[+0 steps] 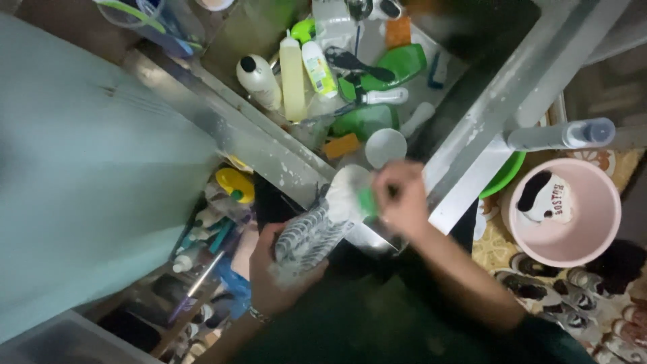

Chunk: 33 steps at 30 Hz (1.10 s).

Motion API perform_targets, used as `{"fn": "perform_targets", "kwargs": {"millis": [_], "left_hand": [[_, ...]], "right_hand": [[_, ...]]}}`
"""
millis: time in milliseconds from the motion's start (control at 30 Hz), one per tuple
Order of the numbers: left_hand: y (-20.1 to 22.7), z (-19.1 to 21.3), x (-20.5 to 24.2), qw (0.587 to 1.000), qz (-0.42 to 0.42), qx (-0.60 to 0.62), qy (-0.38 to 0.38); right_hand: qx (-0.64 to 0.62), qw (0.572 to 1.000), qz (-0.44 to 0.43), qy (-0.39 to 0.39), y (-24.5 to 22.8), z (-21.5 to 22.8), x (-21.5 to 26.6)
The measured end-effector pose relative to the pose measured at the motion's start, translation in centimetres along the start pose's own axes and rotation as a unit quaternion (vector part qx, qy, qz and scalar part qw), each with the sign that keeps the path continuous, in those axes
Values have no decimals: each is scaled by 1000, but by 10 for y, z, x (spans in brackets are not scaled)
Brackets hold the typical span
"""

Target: The person scrubs a black and white sneaker with a green brush and soap in a sink. They then rinse the shoe under running water from a faucet.

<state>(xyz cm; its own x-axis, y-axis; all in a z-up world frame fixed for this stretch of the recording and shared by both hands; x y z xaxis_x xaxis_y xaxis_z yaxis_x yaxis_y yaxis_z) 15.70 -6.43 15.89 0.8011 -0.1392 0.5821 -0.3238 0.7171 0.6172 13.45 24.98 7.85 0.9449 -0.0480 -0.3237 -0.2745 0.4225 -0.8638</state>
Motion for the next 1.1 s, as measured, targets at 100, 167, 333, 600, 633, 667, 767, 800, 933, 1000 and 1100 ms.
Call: {"fn": "perform_targets", "kwargs": {"millis": [100, 167, 333, 600, 633, 667, 767, 800, 933, 1000, 1100], "left_hand": [[20, 15, 0, 996, 54, 47, -48], [5, 9, -6, 998, 22, 48, -27], [-7, 7, -4, 997, -58, 53, 4], [-85, 2, -30, 934, -294, 205, -11], [-88, -3, -27, 934, -290, 207, -11], [-91, -3, -30, 934, -289, 209, -5], [-87, 0, -37, 904, -341, 257, -28], [-84, 1, -41, 866, -395, 301, -56], [-102, -9, -34, 870, -387, 300, -53], [-84, -2, -28, 940, -288, 183, -7], [-75, 5, -25, 980, -175, 94, 1]], "right_hand": [[-7, 996, 2, -86, 10, -20, 52], [50, 998, -32, -28, 34, 5, 17], [12, 999, 31, -29, -20, -12, 6], [91, 995, -31, -1, -16, -18, -9], [91, 995, -33, -5, -8, -23, 5], [58, 997, 5, -43, 0, -33, 16], [81, 993, -81, -24, 60, -22, 3], [135, 969, -202, 35, 88, -10, -11], [-67, 996, -43, -46, 4, -39, -6], [58, 963, -133, -227, -46, -37, -20], [114, 990, -81, 16, 68, -17, -42]]}}
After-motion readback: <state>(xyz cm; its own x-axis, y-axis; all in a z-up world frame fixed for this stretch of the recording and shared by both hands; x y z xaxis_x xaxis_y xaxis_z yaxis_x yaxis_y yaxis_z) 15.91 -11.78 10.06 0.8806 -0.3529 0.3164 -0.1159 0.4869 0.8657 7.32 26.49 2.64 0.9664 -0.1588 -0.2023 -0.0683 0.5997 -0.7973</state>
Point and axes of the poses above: each hand's wrist, its own x-axis away from the middle knuckle, its own z-axis out of the back of the hand, y = z × x, the point moved 1 cm from there along -x, towards the middle knuckle, and after that the axes turned 3 degrees about -y, right-handed, at the moved point
